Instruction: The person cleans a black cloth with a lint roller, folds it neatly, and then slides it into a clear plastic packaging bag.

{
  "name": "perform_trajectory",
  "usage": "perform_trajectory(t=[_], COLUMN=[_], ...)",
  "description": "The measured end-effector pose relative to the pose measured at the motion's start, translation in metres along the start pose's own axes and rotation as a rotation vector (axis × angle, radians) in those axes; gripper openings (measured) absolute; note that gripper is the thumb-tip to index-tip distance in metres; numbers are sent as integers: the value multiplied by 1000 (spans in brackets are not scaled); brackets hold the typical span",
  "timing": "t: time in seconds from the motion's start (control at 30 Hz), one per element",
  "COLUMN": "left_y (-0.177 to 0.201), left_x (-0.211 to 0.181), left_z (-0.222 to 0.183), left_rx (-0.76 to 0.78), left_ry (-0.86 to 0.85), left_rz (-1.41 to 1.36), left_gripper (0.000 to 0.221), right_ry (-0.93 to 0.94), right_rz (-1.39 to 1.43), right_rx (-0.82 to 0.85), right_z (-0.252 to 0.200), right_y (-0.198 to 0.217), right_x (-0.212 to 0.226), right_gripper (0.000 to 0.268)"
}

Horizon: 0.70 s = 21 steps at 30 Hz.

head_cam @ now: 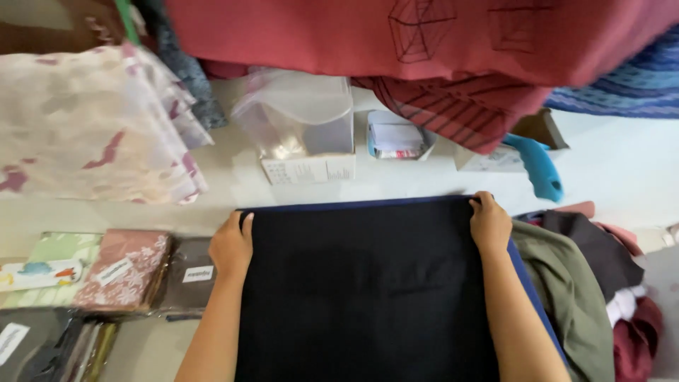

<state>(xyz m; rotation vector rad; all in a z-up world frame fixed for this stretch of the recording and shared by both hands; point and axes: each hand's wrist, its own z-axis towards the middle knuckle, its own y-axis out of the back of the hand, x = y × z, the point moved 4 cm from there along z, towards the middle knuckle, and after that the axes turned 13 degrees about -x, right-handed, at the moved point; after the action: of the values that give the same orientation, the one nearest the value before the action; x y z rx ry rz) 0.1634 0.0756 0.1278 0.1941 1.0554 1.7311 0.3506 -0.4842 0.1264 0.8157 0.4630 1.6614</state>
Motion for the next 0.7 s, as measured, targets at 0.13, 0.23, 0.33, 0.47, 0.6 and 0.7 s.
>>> perform_trajectory(t=[0.13,0.23,0.33,0.47,0.6,0.7], left_y=[-27,-29,2,44,15,15], left_x=[11,11,-26,-147,-181,-124], left_z=[-1,1,8,-22,-79,-66], left_rx=[-60,-109,-209,27,387,80], left_ry=[-79,-86,-223,-459,-523,-575], left_rz=[84,71,162,-157,-303,-160], left_gripper=[33,33,52,49,56,56], right_ry=[34,7,403,796,643,857], right_rz=[-67,-78,-373,-1,179,-27], right_rx=[27,-4,-438,-70,599,36], right_z=[2,5,11,-35,-89,-62], right_y=[8,5,23,83,60,58], right_x=[12,5,46,199,230,141], right_gripper=[8,20,29,21,54,46])
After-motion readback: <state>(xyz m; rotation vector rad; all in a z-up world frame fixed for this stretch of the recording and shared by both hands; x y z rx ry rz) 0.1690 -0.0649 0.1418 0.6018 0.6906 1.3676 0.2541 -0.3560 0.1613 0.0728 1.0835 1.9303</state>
